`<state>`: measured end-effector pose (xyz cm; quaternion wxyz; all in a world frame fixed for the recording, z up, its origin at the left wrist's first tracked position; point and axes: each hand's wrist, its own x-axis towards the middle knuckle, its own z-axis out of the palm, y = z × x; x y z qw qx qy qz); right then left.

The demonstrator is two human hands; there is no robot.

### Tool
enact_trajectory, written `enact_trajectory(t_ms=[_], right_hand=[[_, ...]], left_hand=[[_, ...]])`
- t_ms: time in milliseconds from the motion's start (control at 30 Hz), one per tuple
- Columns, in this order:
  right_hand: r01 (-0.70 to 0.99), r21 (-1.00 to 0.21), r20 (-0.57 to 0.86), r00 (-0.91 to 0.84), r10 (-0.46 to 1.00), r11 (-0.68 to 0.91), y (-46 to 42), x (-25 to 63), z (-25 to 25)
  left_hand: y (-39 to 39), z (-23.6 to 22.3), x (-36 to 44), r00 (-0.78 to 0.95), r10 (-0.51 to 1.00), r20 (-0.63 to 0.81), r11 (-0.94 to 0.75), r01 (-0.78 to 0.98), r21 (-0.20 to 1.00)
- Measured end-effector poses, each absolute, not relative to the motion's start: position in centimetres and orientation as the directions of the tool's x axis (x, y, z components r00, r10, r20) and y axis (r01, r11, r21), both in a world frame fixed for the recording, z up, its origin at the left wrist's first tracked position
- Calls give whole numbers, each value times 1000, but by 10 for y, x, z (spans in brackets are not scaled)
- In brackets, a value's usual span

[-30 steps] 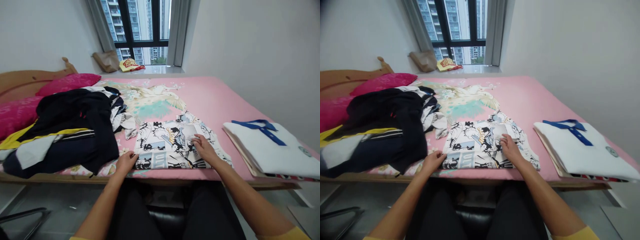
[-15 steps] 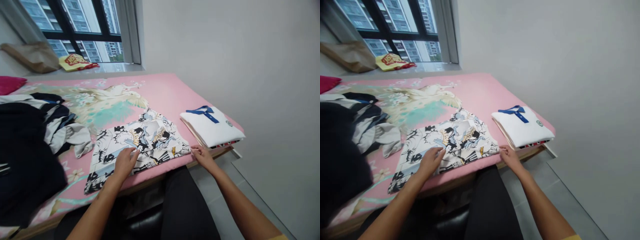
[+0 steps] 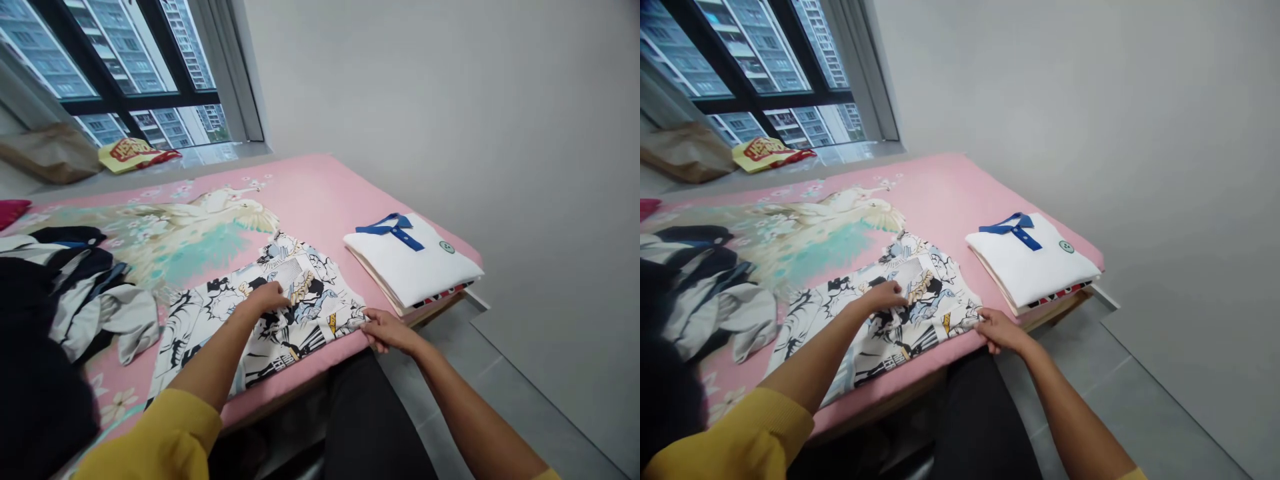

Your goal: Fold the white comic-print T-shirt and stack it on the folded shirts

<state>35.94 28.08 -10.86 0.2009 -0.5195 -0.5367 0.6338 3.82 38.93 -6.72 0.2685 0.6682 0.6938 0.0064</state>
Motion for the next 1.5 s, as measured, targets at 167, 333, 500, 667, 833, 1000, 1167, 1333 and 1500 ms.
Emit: enact_trajectory(t_ms=[167,333,500,667,833,1000,1167,1333,1500], right_hand=[[301,-875,-464,-294,836,-379,277,360,-120],[313,-863,-472,-226,852,-395,276,356,-122],[327,-861,-447,-125,886,-389,275,351,-124],[257,-868,-475,-189,859,-424,270,350,-124],[187,-889,-453,-240,858,-417,270,355,-121],[255,-877,-451,-145,881,-407,273,354,-121],[376,-851,-413,-43,910,-368,270,356,-128],[580,-814,67,156,985,-37,257,351,-107],[559,-721,354,-210,911,409,253,288,-75]], left_hand=[[388,-66,31,90,918,-386,87,904,419],[381,-72,28,78,931,-358,97,890,446],[372,-82,38,11,967,-253,92,914,394],[366,-81,35,20,969,-246,90,900,426],[376,-78,35,36,961,-274,90,895,437],[377,-74,40,58,990,-129,9,885,465],[359,-73,30,-7,997,77,-31,873,487],[291,-79,12,95,932,349,-253,862,440],[216,-96,4,449,759,471,-615,732,293]])
